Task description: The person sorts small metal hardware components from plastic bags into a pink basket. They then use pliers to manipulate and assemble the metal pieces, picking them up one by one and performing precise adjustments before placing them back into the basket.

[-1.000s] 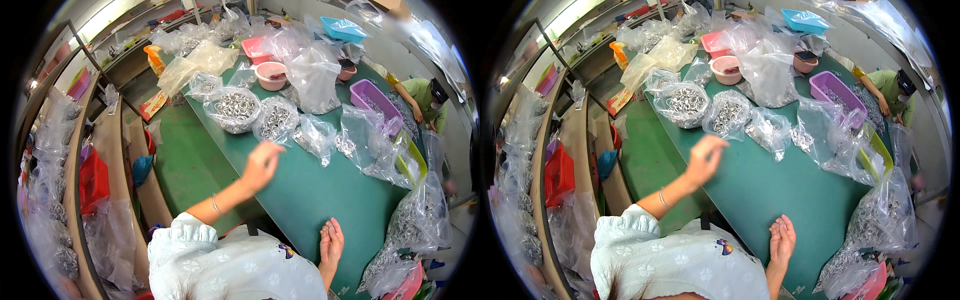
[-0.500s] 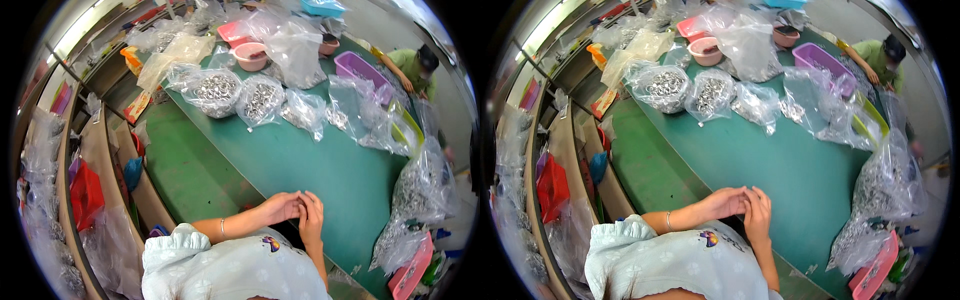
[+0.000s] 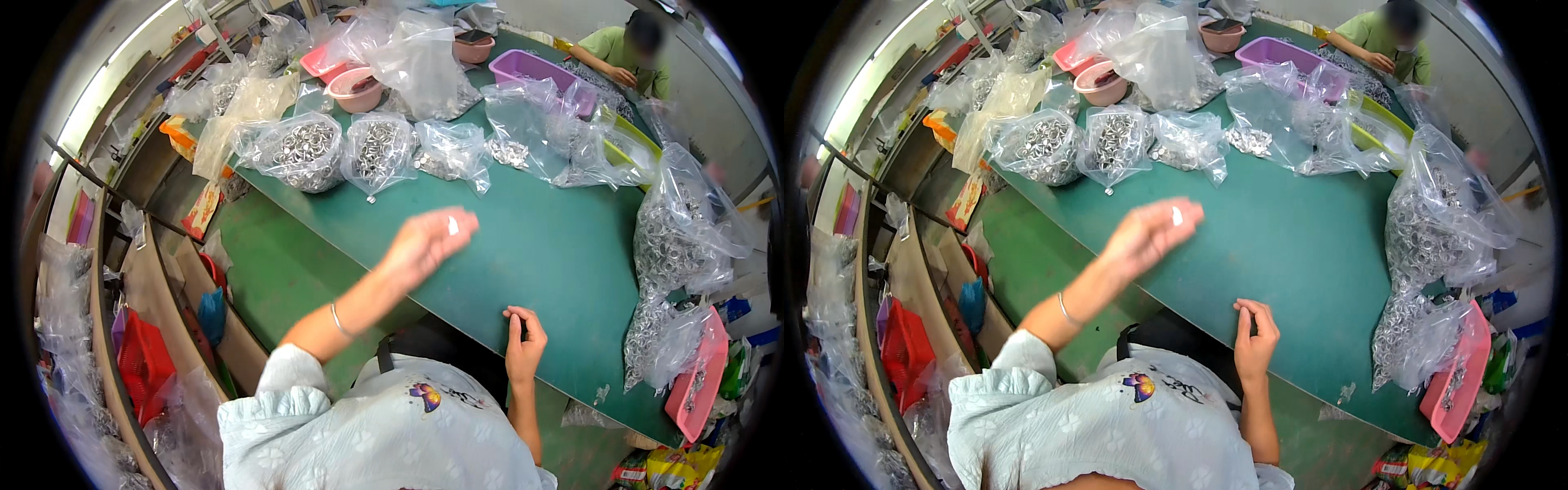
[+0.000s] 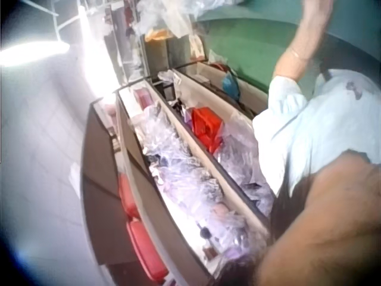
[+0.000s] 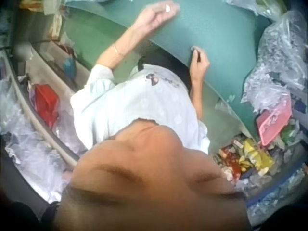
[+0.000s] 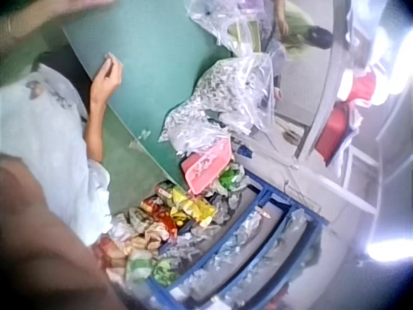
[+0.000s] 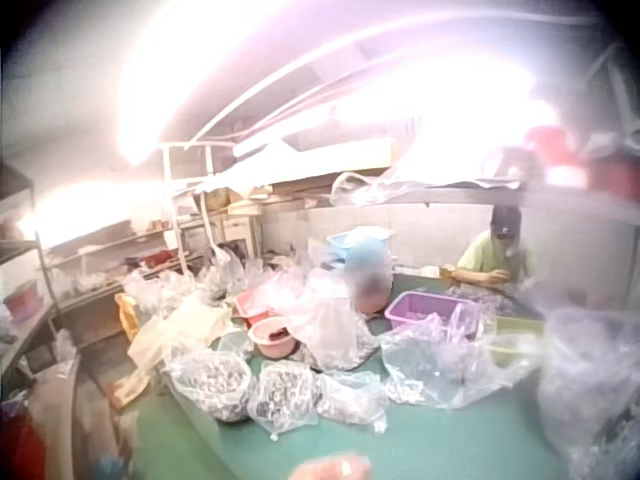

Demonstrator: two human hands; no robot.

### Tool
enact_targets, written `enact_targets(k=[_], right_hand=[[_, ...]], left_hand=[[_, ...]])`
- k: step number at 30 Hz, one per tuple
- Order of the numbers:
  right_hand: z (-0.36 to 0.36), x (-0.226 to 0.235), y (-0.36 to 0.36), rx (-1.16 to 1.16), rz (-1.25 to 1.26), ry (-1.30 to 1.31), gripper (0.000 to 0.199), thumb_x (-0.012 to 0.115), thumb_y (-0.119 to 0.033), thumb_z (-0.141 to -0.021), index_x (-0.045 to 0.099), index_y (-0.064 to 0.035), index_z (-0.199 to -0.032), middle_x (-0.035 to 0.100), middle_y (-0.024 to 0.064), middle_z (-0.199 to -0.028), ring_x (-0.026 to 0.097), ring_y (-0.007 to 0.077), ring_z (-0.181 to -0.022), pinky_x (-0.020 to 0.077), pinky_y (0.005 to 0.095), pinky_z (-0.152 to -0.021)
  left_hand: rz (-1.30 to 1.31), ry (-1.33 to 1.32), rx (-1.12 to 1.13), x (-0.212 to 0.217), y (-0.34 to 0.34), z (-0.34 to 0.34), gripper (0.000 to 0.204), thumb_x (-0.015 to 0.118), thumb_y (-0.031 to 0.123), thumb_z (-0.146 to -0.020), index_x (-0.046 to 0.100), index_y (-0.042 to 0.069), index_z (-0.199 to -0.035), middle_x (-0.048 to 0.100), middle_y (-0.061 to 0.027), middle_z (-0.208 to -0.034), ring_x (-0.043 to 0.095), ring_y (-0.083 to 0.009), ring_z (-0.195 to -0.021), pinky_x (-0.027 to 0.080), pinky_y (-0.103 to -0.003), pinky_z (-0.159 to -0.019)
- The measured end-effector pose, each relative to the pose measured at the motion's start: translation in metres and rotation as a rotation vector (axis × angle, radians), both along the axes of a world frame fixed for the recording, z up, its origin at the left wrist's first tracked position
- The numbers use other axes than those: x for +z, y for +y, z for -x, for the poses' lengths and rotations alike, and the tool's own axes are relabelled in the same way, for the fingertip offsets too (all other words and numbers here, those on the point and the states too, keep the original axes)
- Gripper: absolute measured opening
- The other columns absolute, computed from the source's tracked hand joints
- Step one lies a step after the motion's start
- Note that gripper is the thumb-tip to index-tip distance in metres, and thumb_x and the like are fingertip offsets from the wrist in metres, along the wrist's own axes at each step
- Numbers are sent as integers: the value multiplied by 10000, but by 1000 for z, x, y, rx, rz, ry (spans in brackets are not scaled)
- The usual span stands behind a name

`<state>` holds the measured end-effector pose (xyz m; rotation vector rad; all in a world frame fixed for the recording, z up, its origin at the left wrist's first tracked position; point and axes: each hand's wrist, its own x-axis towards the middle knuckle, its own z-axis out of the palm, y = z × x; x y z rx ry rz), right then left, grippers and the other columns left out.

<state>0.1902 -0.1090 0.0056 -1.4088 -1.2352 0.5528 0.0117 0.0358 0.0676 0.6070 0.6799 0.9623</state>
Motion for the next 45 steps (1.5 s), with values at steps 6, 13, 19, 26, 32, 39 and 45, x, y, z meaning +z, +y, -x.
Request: enact_targets(k=[6, 13, 19, 26, 32, 39, 45], right_hand=[[2, 0, -3, 2, -45, -66, 99, 504, 10, -823, 591, 31, -865, 601, 115, -793, 580, 201, -737, 449, 277, -681], [0, -5, -5, -22, -52, -15, 100, 510, -19, -839, 592, 25, -874, 600, 92, -765, 568, 156, -718, 440, 264, -677], [-4, -5, -7, -66, -94, -2, 95, 505, -5, -828, 593, 22, -852, 595, 95, -736, 565, 163, -683, 443, 274, -629], [8, -24, -64, 396, -273, -133, 92, 616, -59, -748, 602, -4, -820, 602, 124, -775, 563, 268, -697, 452, 352, -631], [-36, -135, -106, 545, 415, -298, 359, 457, -334, -882, 554, -92, -1129, 387, 124, -1322, 318, 269, -1246, 227, 454, -1020], [-90, -37, -156, 371, 590, -18, 269, 553, -184, -842, 573, 4, -1033, 624, 132, -961, 613, 222, -897, 490, 324, -751], [-190, 3, -124, -997, -25, -212, 728, 736, -307, -669, 381, 44, -1198, 494, 208, -1114, 439, 324, -1091, 373, 397, -868]], left_hand=[[-936, 755, 187, 36, 158, -3, 302, 417, -28, -790, 562, -58, -1053, 617, -154, -1028, 601, -236, -956, 468, -315, -815], [-1229, 1166, 236, 25, 167, -11, 283, 451, -45, -770, 583, -6, -1016, 628, -161, -953, 602, -286, -912, 460, -336, -808], [-1359, 822, 359, 0, 65, -22, 218, 460, -86, -779, 578, -2, -942, 610, -121, -841, 597, -238, -785, 458, -293, -725], [-1811, 668, -764, -90, -118, 35, 291, 552, 22, -719, 582, 63, -1005, 549, -130, -1049, 519, -287, -1000, 415, -429, -866], [-999, 892, -441, -161, -121, 69, 534, 449, 237, -852, 315, 18, -1320, 227, -197, -1400, 195, -320, -1307, 153, -377, -1058], [-228, 987, -439, -220, -86, 80, 525, 339, 389, -925, 433, -20, -1241, 461, -176, -1257, 430, -277, -1165, 304, -316, -985], [-932, 1114, -623, -164, -81, 43, 415, 485, 243, -889, 468, -48, -1185, 525, -184, -1174, 496, -269, -1098, 366, -326, -937]])
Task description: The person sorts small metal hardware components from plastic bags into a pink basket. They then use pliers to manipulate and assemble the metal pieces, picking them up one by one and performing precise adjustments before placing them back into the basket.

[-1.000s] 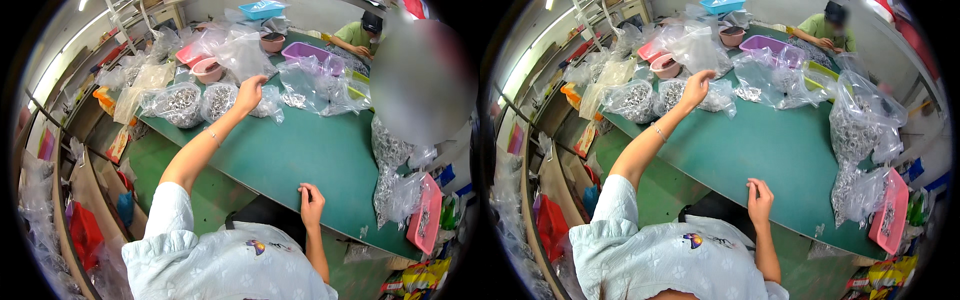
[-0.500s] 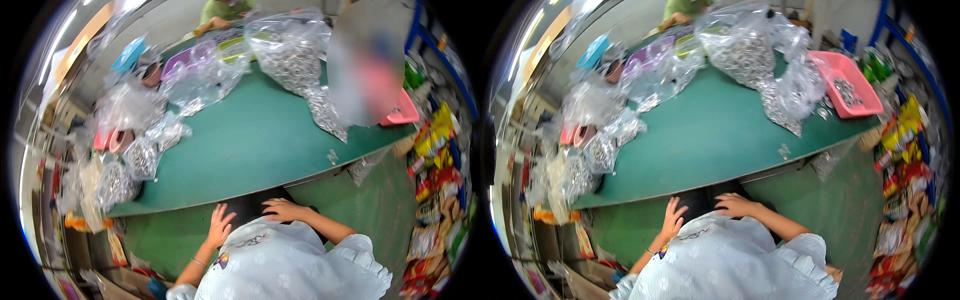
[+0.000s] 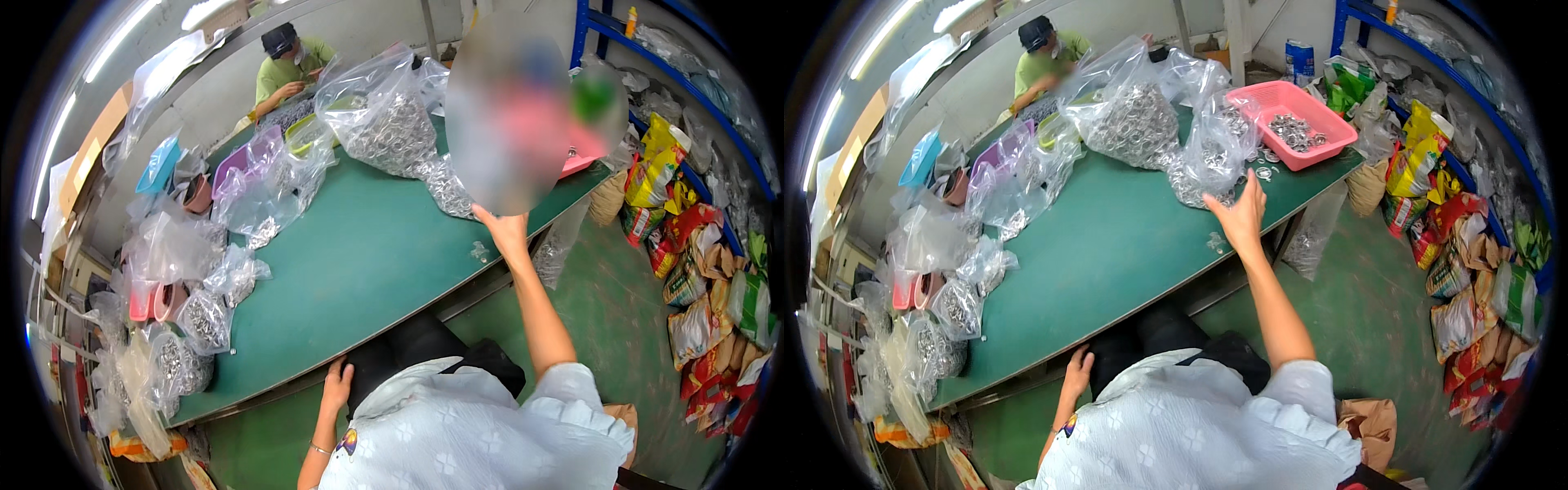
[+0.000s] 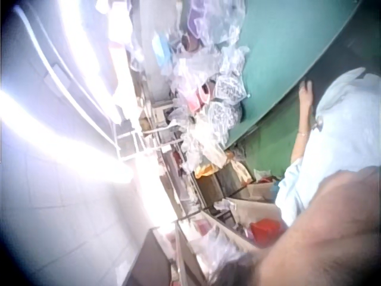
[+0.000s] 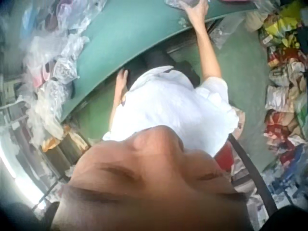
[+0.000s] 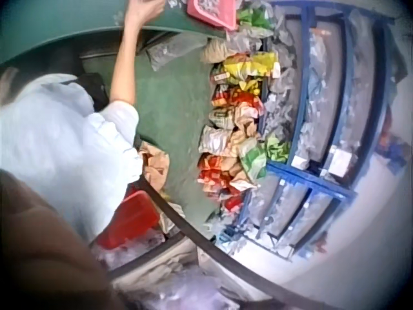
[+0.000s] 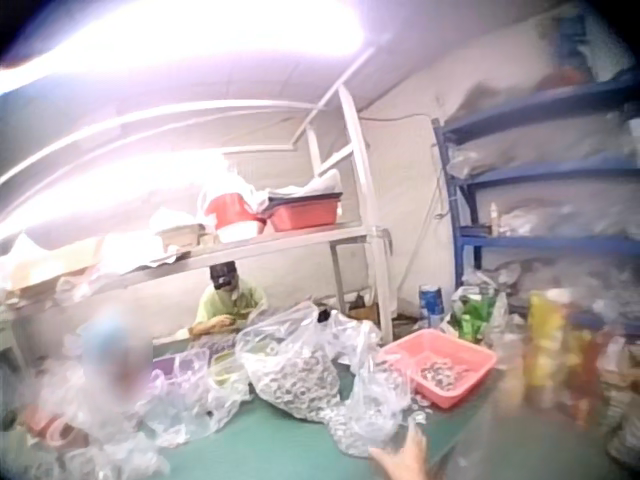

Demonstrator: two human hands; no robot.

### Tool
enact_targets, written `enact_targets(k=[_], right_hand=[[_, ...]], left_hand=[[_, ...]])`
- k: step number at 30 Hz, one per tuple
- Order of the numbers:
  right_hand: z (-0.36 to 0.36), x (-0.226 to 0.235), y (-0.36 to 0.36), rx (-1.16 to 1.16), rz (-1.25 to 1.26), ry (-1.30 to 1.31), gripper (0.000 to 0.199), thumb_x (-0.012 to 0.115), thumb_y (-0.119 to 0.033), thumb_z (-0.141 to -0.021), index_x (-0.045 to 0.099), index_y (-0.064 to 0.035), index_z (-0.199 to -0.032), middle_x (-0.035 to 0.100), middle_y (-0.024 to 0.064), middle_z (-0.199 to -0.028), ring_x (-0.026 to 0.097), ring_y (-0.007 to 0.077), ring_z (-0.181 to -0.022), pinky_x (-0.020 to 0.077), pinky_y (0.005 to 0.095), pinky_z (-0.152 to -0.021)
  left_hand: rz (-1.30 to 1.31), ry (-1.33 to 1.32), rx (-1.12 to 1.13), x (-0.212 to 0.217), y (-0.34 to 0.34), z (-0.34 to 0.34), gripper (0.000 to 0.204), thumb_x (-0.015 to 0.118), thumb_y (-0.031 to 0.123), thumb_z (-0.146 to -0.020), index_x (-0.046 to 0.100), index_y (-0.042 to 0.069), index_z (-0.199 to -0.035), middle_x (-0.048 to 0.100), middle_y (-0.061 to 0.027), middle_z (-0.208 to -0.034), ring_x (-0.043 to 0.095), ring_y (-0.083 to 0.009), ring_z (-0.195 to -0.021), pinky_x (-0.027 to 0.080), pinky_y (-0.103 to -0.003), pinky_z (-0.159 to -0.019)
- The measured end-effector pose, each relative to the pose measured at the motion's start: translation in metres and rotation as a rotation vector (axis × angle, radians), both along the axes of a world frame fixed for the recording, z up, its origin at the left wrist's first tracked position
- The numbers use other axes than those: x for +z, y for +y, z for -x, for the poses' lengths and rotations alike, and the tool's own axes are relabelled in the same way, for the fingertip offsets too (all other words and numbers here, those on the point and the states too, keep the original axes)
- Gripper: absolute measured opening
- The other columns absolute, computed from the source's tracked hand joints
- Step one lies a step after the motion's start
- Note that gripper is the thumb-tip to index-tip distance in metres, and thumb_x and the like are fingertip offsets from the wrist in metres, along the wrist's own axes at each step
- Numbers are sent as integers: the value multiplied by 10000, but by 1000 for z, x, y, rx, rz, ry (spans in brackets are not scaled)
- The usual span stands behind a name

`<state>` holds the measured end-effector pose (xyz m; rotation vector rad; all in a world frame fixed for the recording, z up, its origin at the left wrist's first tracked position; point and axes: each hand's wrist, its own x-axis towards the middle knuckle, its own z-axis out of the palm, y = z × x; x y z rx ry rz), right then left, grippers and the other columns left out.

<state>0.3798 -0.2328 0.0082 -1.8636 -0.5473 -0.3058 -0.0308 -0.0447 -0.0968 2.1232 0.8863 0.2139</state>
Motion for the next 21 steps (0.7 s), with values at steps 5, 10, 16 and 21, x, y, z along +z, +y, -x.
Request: enact_targets(k=[5, 10, 16, 21], right_hand=[[-34, -28, 71, -119, -161, -43, 546, 731, -211, -652, 525, -11, -1116, 547, 206, -1050, 505, 355, -978, 349, 440, -892], [11, 9, 73, -43, -136, -275, 219, 598, -34, -718, 616, -27, -936, 610, 142, -865, 554, 318, -844, 400, 389, -801], [0, 9, 29, 173, -252, -245, 364, 480, 64, -681, 547, -12, -1031, 539, 139, -1079, 512, 269, -1014, 395, 327, -877], [-66, -2, -17, -81, 17, -175, 212, 584, 1, -705, 595, -55, -909, 546, 97, -908, 505, 278, -847, 402, 372, -773]], left_hand=[[595, -82, -469, 106, -19, -48, 400, 496, 123, -885, 404, -33, -1242, 541, -142, -1141, 517, -204, -1062, 398, -311, -908], [413, -138, -538, 146, -9, -101, 383, 496, 108, -881, 411, -11, -1235, 545, -122, -1122, 538, -184, -1007, 420, -302, -884], [281, -342, -478, 142, -18, -211, 548, 536, 124, -862, 255, 13, -1319, 450, -144, -1215, 510, -208, -1028, 440, -313, -842], [112, -537, -357, 165, -25, -304, 537, 554, 110, -849, 274, 27, -1300, 408, -138, -1236, 455, -204, -1094, 421, -316, -856]])
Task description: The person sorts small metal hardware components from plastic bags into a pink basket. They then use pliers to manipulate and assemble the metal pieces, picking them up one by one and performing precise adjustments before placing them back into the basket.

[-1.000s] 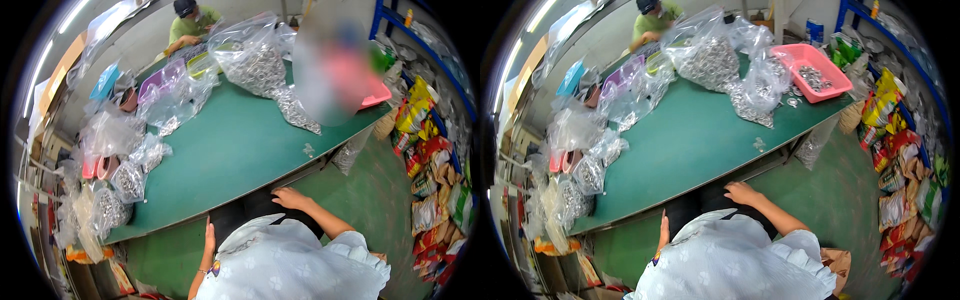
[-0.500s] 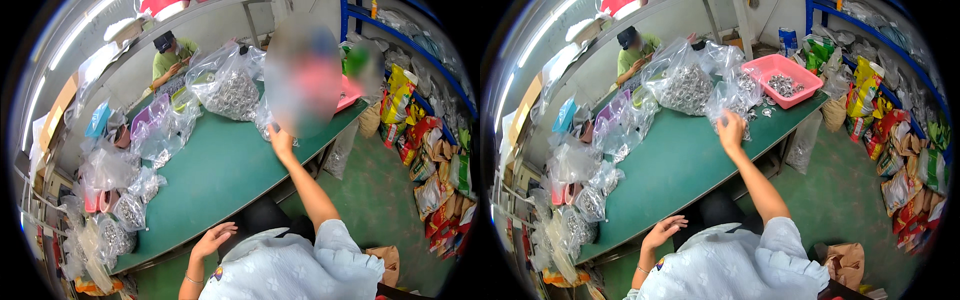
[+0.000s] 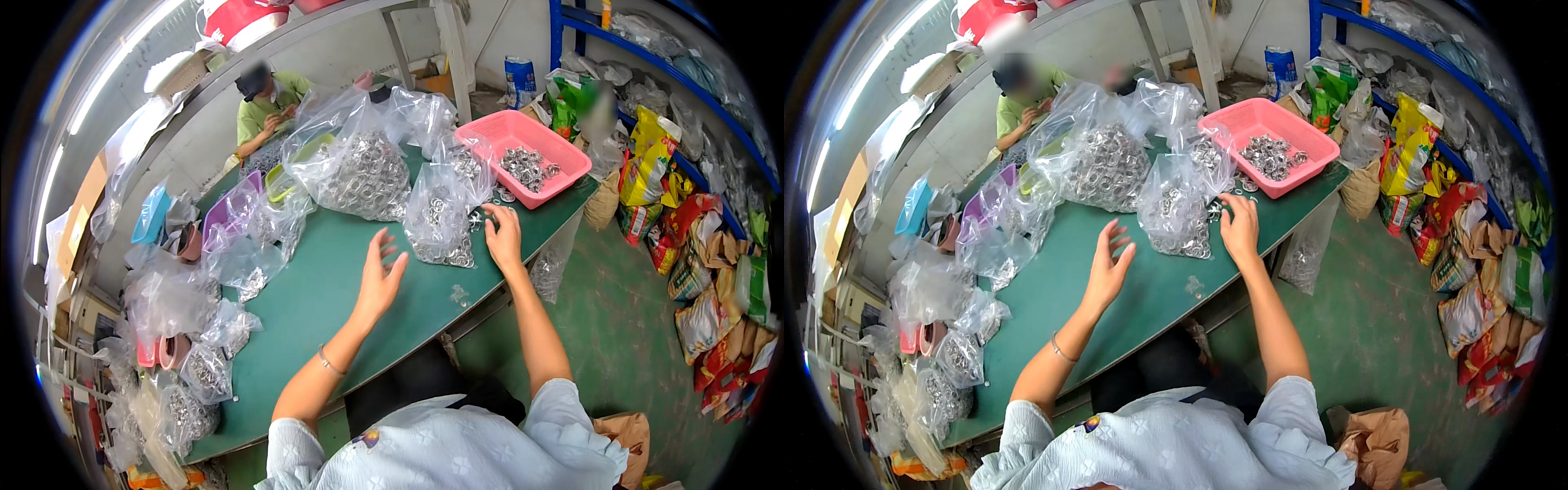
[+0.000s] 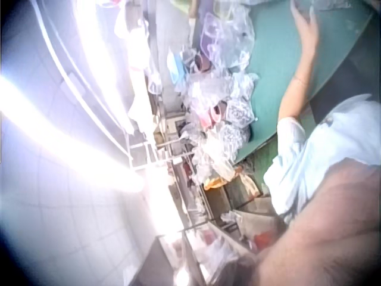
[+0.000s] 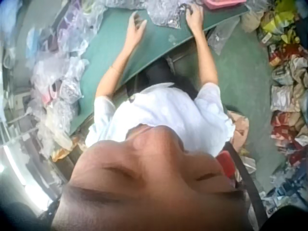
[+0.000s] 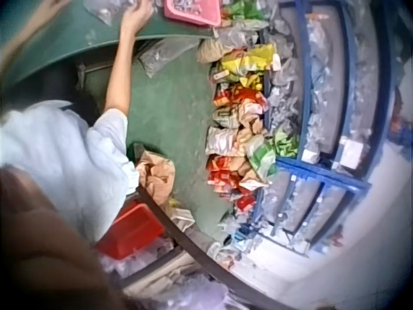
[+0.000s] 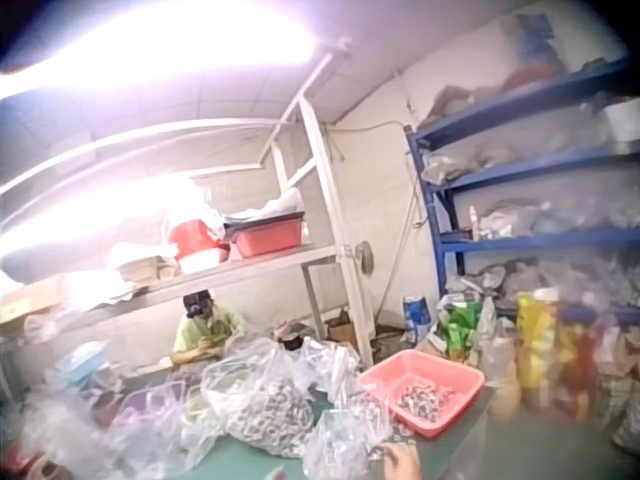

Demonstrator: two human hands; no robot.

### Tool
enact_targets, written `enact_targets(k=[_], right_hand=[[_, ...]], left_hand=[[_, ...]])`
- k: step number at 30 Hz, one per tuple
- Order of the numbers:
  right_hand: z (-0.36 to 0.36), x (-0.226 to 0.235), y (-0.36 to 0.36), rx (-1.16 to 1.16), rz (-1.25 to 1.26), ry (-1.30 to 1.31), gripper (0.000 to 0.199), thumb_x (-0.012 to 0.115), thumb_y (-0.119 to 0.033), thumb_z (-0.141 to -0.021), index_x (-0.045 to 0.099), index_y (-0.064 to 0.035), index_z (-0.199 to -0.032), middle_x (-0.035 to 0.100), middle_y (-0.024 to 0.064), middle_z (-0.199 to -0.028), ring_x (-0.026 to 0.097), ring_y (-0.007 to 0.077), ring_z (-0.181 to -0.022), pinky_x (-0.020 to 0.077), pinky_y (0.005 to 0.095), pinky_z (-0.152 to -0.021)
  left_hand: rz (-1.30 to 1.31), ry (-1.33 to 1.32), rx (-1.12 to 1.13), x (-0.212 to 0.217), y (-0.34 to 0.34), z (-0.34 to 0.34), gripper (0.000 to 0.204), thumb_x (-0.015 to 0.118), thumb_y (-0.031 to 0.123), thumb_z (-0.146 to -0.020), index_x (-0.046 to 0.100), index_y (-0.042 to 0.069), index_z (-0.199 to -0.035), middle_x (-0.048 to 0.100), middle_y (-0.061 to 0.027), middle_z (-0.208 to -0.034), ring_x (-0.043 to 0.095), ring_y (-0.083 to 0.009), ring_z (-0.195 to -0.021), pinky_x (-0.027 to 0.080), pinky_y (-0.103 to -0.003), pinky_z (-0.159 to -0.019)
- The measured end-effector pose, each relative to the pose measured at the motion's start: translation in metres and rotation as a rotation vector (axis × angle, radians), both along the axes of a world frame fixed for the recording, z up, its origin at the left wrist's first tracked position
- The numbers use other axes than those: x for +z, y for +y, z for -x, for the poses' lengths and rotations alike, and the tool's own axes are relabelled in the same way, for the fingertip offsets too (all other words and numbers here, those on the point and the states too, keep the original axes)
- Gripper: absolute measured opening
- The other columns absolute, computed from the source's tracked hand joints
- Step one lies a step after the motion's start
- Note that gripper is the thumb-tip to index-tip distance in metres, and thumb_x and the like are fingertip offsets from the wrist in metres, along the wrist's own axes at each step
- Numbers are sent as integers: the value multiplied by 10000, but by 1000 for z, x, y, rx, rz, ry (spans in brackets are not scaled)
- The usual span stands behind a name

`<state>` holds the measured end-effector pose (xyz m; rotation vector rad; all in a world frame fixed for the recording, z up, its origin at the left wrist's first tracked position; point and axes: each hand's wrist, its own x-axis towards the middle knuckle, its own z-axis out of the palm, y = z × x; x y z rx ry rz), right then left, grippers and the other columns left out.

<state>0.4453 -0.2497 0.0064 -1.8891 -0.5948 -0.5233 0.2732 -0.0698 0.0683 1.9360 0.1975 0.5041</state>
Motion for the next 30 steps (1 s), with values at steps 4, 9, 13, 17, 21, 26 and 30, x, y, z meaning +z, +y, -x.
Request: enact_targets(k=[4, 9, 13, 17, 21, 26, 30], right_hand=[[-14, -1, 4, 82, 418, -143, 139, 636, -73, -703, 623, -69, -841, 526, 78, -863, 498, 262, -861, 384, 385, -783], [-27, -13, -10, 184, 220, -44, 86, 616, -43, -723, 625, -40, -809, 541, 100, -832, 523, 283, -797, 418, 364, -716], [-27, -12, -15, 224, -102, 293, 77, 559, -7, -787, 627, -10, -823, 565, 67, -779, 519, 148, -622, 414, 250, -604], [-25, -6, -21, 387, -404, 746, 91, 547, -61, -837, 621, -19, -870, 559, 19, -790, 497, 87, -630, 398, 230, -588], [-21, -9, -28, 709, -903, 1068, 140, 528, -114, -866, 559, -46, -984, 560, 28, -826, 497, 97, -682, 418, 261, -653], [37, 18, -19, 1123, -1068, 1310, 106, 496, -121, -882, 531, -48, -948, 577, 86, -955, 531, 154, -779, 446, 317, -734], [73, 17, -9, 1142, -793, 1238, 135, 514, -106, -872, 526, -23, -977, 577, 81, -973, 542, 152, -864, 436, 295, -774]], left_hand=[[-63, -148, 53, -4, -16, -32, 520, 559, 96, -834, 301, 25, -1281, 401, -140, -1237, 423, -224, -1131, 403, -330, -875], [-187, -130, 120, -13, -23, -18, 484, 554, 47, -805, 346, 19, -1241, 381, -140, -1239, 392, -247, -1151, 384, -339, -889], [-65, -115, 112, -23, -26, -5, 463, 547, 20, -791, 377, 26, -1221, 389, -131, -1219, 389, -238, -1152, 388, -329, -878], [45, -121, 92, -32, -38, 9, 435, 533, -9, -794, 396, 18, -1206, 419, -124, -1187, 436, -209, -1101, 408, -295, -841], [377, -9, -76, -34, -50, 16, 388, 484, -13, -841, 390, 6, -1216, 485, -116, -1135, 499, -179, -1037, 436, -265, -809], [959, 154, -233, -28, -59, 16, 358, 466, 111, -903, 383, -12, -1229, 527, -128, -1104, 541, -206, -995, 453, -301, -830], [1146, 136, -237, -23, -56, 17, 359, 482, 144, -903, 403, -2, -1222, 541, -106, -1083, 545, -178, -967, 466, -287, -806]])
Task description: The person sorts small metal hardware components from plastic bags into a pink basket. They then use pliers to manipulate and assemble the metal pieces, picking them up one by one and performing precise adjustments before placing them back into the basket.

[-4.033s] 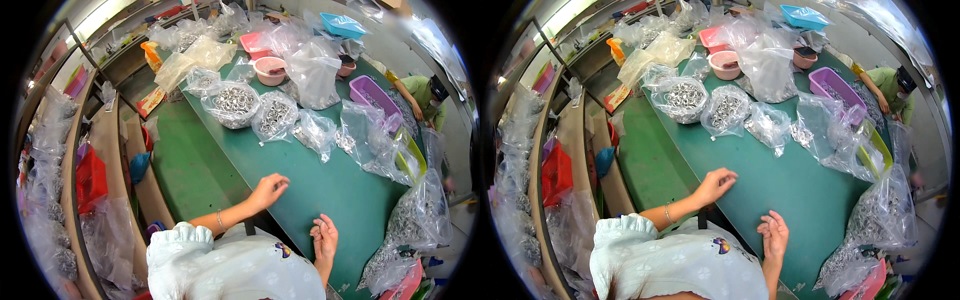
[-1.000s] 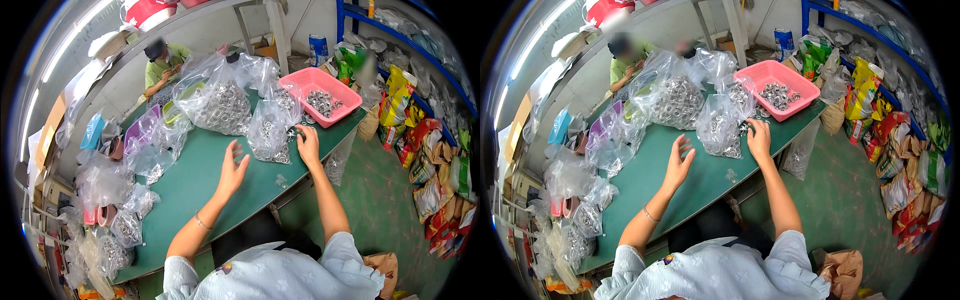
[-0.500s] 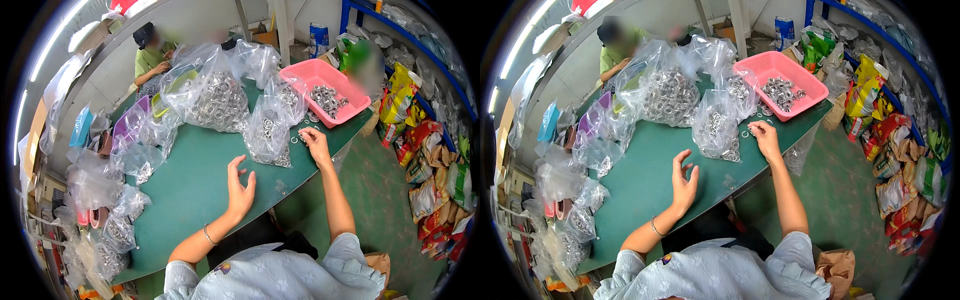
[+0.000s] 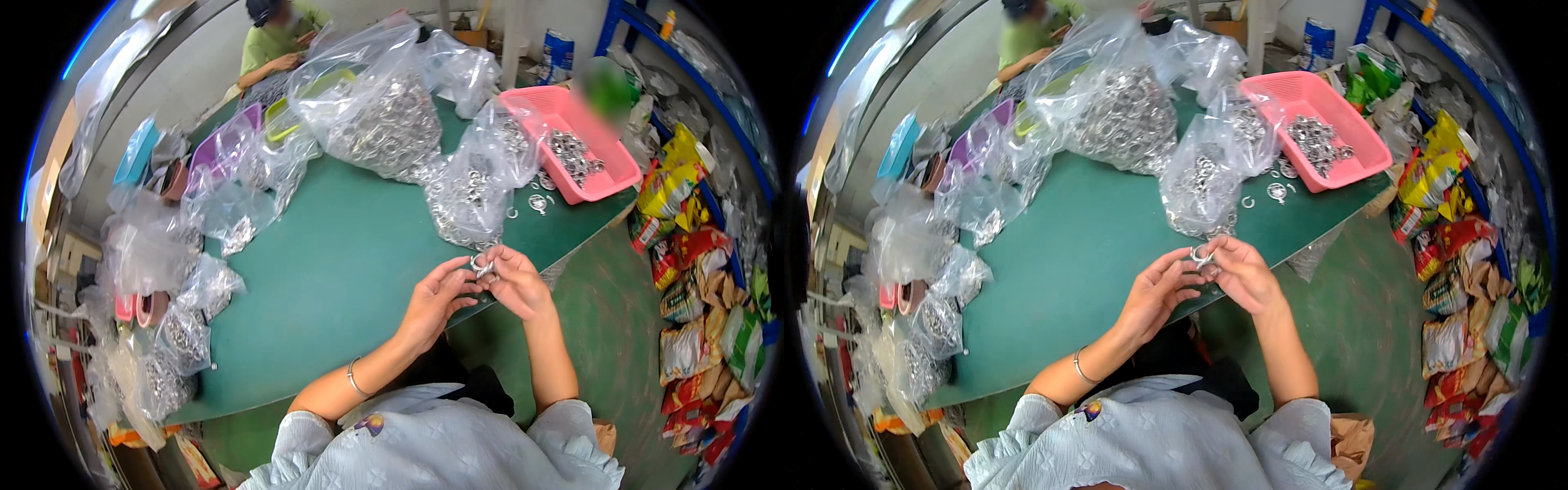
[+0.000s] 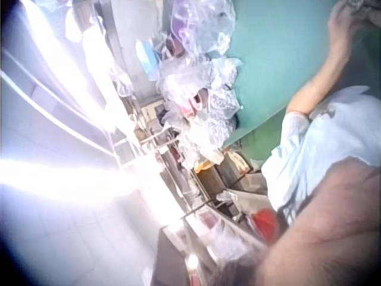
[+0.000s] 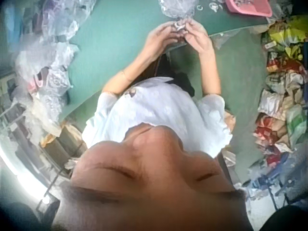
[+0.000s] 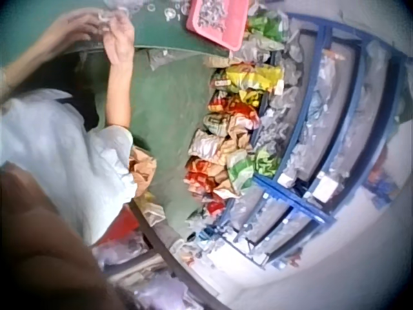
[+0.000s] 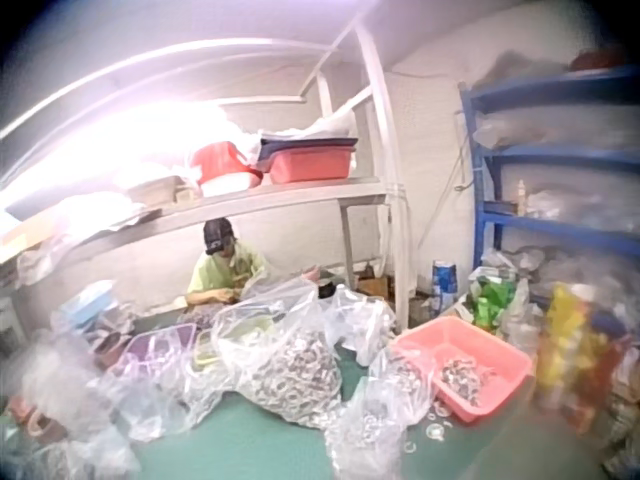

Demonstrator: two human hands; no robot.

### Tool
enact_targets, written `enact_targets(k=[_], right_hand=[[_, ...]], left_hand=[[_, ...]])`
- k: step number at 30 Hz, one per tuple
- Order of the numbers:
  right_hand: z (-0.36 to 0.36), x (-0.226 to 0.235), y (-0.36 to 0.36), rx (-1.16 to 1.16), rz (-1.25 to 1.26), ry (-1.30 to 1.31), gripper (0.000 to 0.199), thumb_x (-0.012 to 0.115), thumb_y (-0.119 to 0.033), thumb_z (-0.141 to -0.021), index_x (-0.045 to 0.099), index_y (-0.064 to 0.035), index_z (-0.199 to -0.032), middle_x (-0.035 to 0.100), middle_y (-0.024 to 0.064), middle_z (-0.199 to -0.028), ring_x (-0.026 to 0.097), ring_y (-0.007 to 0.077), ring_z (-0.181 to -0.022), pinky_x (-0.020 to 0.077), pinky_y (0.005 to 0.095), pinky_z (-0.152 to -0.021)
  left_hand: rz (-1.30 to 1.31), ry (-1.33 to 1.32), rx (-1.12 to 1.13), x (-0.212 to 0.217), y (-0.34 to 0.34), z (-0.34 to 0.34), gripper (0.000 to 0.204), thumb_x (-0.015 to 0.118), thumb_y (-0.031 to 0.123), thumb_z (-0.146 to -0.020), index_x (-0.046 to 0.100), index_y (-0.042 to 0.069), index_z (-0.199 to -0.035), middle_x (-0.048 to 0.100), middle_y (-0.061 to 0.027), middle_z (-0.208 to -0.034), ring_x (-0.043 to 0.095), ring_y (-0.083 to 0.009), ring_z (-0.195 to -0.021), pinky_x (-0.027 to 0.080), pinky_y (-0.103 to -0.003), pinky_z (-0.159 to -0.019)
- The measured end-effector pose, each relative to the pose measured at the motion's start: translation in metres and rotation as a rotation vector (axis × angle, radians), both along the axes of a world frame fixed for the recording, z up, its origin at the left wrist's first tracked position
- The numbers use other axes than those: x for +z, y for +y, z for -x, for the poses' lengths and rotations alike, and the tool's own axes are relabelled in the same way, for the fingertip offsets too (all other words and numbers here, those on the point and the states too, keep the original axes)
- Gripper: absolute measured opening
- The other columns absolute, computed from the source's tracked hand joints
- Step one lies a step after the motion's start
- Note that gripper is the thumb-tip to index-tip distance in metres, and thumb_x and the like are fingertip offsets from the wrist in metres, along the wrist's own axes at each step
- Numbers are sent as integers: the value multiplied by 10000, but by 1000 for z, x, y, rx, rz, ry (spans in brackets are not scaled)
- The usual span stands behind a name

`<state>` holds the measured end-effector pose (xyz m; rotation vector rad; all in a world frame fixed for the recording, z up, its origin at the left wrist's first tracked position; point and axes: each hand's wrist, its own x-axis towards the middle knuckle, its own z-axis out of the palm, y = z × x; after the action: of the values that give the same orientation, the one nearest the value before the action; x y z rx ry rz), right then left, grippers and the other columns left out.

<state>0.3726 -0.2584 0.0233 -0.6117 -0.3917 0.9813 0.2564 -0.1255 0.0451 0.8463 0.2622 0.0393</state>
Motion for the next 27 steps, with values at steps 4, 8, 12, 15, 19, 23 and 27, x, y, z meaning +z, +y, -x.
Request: enact_targets(k=[4, 8, 12, 15, 19, 23, 27], right_hand=[[28, 5, 15, -111, 204, -313, 190, 541, -109, -858, 519, 10, -1004, 560, 79, -970, 520, 133, -874, 417, 260, -766], [53, 8, 35, -210, 238, -440, 165, 507, -7, -853, 531, 36, -1011, 529, 48, -936, 506, 102, -881, 413, 219, -767], [65, 11, 47, -384, 274, -640, 170, 502, 2, -858, 538, 51, -1017, 514, 49, -920, 506, 108, -850, 414, 210, -728], [67, 8, 53, -294, 232, -524, 195, 500, -28, -871, 531, 42, -1050, 521, 53, -928, 515, 109, -826, 416, 227, -691], [78, 10, 66, -258, 258, -171, 224, 485, -42, -881, 506, 35, -1090, 534, 59, -945, 516, 101, -792, 419, 236, -663], [82, 7, 68, -234, 235, -156, 249, 478, -48, -886, 489, 41, -1118, 549, 63, -936, 514, 95, -772, 413, 219, -632], [76, 5, 64, -183, 286, -249, 246, 503, -51, -876, 504, 42, -1104, 554, 48, -886, 511, 78, -749, 404, 195, -594]], left_hand=[[-78, 11, 48, -6, 8, 10, 295, 493, 118, -895, 445, 4, -1163, 554, -77, -1044, 553, -149, -926, 480, -279, -796], [-56, -88, 278, -12, 11, 24, 178, 496, 71, -883, 483, 12, -1051, 570, -78, -1008, 569, -150, -895, 492, -288, -808], [-12, -84, 370, -15, 24, 36, 118, 480, 46, -883, 489, 10, -995, 578, -120, -1009, 591, -175, -890, 502, -302, -819], [79, -89, 375, -15, 33, 45, 109, 465, 37, -887, 487, 2, -987, 576, -156, -1024, 598, -202, -916, 504, -314, -829], [89, -81, 376, -11, 37, 48, 115, 454, 37, -890, 486, -5, -992, 571, -179, -1052, 591, -235, -958, 500, -318, -839], [67, -81, 360, -9, 39, 51, 143, 449, 39, -892, 488, -17, -1018, 561, -191, -1080, 570, -261, -1003, 484, -333, -862], [17, -56, 345, -8, 41, 55, 175, 446, 46, -893, 492, -28, -1045, 552, -195, -1099, 555, -269, -1029, 472, -343, -874]])
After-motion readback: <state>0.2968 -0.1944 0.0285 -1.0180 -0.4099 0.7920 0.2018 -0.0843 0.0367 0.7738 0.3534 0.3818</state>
